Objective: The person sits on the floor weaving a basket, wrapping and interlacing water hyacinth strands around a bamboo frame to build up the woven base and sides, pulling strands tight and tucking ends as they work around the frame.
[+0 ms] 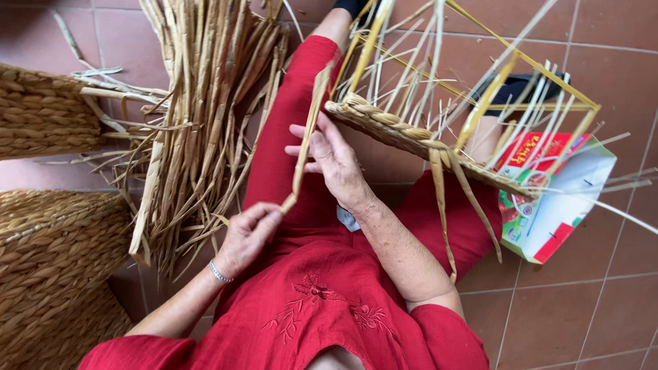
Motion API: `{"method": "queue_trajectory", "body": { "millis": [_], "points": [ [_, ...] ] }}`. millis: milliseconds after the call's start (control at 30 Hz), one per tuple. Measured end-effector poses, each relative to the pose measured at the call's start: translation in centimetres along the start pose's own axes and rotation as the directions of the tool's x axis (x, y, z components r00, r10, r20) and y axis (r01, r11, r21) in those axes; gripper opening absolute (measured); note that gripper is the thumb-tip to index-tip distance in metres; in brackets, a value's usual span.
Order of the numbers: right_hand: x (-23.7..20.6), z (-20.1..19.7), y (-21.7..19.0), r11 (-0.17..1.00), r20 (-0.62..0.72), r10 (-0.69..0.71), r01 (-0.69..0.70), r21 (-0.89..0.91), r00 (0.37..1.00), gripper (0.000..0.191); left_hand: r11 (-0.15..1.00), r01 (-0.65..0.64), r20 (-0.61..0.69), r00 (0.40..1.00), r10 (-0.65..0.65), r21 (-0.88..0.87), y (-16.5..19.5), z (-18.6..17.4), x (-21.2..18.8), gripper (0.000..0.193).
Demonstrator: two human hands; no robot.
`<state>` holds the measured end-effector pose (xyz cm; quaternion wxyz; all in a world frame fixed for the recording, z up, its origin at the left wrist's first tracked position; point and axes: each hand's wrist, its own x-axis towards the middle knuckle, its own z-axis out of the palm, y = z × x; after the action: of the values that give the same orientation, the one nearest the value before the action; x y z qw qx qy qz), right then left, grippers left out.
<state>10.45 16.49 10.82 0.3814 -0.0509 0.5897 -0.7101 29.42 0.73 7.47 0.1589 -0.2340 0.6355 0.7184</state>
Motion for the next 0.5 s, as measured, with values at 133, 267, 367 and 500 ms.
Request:
{"method": "queue_trajectory", "body": {
  "millis": [133,267,367,500],
  "points": [
    [-4.4,-2.2,-0.8,0.947,-0.056,-0.093,0.105,0.303,0.994,0.046,0.907,-0.033,0.195,0.979,-0.054,0.420,1.7,2.5,-1.1,0.022],
    [-12.6,-8.2,-0.4,0.945,-0.228,-0.136,0.195,0.263,0.964,0.034,0.612,-0.658,0.392,0.753,0.529,0.438,4.3,6.3,0.0,0.019],
    [-22.3,-15.5,-2.2,0.948,-0.509,-0.258,0.316,0.030,0.821,0.037,0.474,-0.755,0.430,0.651,0.626,0.453,6.6,9.1,2.2,0.027],
    [-37.9,-22.2,-6.0,0.791,-0.655,-0.581,0.525,-0.315,0.483,0.036,0.430,-0.828,0.496,0.561,0.663,0.360,9.6,13.1,6.2,0.027]
  ]
}}
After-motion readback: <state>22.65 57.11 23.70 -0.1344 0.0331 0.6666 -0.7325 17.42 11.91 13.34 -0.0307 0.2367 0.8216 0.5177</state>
